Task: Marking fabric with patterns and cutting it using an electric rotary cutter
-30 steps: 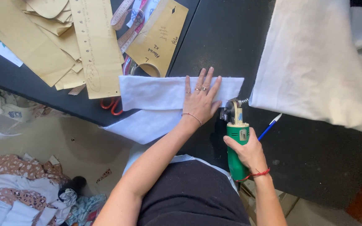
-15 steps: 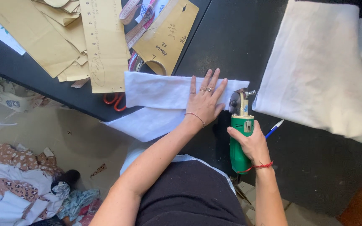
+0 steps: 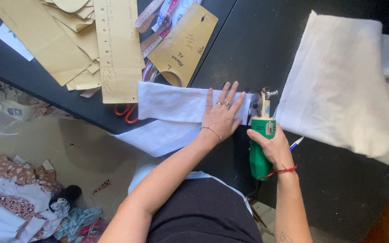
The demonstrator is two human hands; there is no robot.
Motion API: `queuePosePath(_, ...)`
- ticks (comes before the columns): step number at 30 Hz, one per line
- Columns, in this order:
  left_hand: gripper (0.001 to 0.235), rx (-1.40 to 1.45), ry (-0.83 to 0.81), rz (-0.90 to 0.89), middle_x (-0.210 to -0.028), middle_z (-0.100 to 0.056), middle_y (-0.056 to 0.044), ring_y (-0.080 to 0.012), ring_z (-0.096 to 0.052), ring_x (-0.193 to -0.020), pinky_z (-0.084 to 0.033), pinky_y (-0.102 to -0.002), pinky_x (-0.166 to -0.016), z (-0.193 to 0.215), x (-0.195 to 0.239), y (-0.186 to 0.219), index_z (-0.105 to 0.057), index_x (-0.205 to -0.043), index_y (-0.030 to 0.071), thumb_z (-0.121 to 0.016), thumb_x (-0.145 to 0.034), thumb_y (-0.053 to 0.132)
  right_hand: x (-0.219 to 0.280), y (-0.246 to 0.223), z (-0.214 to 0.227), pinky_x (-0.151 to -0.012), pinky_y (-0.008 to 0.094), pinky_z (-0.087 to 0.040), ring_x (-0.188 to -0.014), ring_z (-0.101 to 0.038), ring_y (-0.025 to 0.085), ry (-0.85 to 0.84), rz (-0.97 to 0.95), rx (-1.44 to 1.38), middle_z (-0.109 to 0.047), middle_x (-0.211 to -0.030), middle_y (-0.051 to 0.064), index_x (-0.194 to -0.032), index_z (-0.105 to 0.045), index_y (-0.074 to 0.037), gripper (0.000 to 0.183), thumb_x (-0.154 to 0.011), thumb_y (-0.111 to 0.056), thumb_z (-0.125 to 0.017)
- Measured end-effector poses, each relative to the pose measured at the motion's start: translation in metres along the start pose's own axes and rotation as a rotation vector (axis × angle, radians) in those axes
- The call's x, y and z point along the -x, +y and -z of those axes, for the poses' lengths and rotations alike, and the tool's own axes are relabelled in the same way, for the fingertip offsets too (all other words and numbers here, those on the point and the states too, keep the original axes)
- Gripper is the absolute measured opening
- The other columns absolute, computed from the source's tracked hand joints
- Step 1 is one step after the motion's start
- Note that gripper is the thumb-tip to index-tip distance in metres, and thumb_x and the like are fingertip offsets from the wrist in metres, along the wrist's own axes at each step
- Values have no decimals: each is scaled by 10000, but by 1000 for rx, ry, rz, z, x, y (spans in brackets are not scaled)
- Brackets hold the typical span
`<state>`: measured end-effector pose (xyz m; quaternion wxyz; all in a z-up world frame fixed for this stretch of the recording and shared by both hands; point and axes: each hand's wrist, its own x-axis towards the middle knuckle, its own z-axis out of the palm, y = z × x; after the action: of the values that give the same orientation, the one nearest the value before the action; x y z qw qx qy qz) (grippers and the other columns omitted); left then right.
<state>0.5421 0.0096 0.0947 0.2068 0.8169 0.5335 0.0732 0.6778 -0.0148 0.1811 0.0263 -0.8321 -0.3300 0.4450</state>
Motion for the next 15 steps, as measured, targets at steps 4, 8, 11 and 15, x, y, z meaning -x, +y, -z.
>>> queuePosePath(4, 737, 6, 8, 3, -1451, -28, -62, -216, -11, -1342, 21, -546, -1042, 0, 1, 1, -206, -1357, 222, -597, -763, 416, 4, -8, 3, -838, 425, -388, -1014, -504, 322, 1, -5, 12, -554, -967, 184, -1026, -484, -80, 645, -576, -477, -721)
queuePosePath(8, 745, 10, 26, 1, -1450, -41, -65, -218, -21, -1341, 18, -546, -1043, 0, 0, 1, -214, -1355, 218, -608, -754, 415, -4, -6, 2, -819, 412, -399, -981, -520, 306, 17, 2, -7, -557, -944, 166, -1020, -490, -88, 649, -560, -474, -735)
queuePosePath(11, 746, 3, 34, -2, -1449, -45, -65, -218, -19, -1340, 20, -547, -1042, 1, 1, 1, -220, -1353, 217, -609, -750, 422, -13, -2, 1, -823, 410, -399, -988, -517, 302, 24, 19, -1, -557, -958, 165, -1026, -485, -92, 648, -565, -476, -731)
queuePosePath(15, 732, -13, 23, -6, -1450, -35, -57, -211, -10, -1341, 28, -547, -1042, 0, 1, 2, -218, -1353, 221, -591, -758, 430, -2, -22, 3, -836, 412, -408, -1022, -507, 302, 95, 71, -8, -556, -1005, 152, -1087, -460, -127, 677, -555, -453, -724)
